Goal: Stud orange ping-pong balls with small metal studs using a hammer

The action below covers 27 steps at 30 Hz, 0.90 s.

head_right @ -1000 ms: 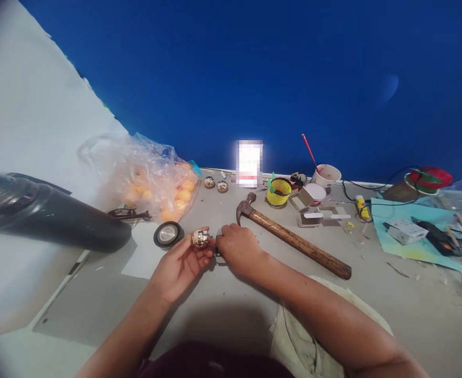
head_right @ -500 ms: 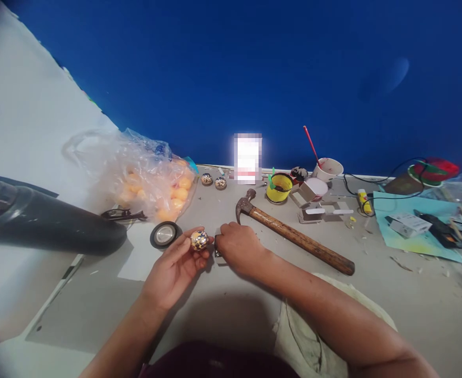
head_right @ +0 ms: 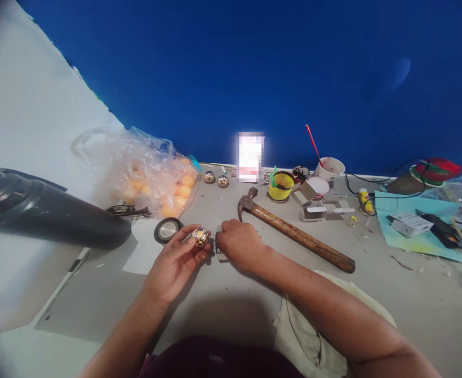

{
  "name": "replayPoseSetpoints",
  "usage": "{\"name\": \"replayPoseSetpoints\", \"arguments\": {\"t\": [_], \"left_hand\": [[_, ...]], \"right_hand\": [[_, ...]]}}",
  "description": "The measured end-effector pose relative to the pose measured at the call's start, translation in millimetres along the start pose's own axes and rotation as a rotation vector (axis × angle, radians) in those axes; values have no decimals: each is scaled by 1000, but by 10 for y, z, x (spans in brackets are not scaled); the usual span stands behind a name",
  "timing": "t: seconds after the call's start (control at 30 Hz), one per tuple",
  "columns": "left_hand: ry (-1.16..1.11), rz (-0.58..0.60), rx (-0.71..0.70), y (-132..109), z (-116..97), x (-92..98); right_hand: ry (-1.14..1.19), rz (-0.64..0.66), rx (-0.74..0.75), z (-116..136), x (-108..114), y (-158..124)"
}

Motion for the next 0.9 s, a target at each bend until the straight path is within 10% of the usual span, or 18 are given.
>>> {"name": "replayPoseSetpoints", "arguments": {"t": [0.4,0.57,0.9], "left_hand": [[41,12,-53,-5,-5,1],[69,25,-115,-21,-8,-8],[71,81,-127,-37,-4,-25]], "right_hand": [[249,-213,-96,2,175,3],[730,-306,-169,-91,194,27],[1599,-92,-412,-185,217,28]]}}
Point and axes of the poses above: each hand's wrist, its own y-axis towards the middle knuckle, its own x-axis out of the back of the hand, z = x × y, the point moved 2 cm from there along y, towards the middle knuckle, and after that the axes turned 10 degrees about -z, right-handed, at the moved point
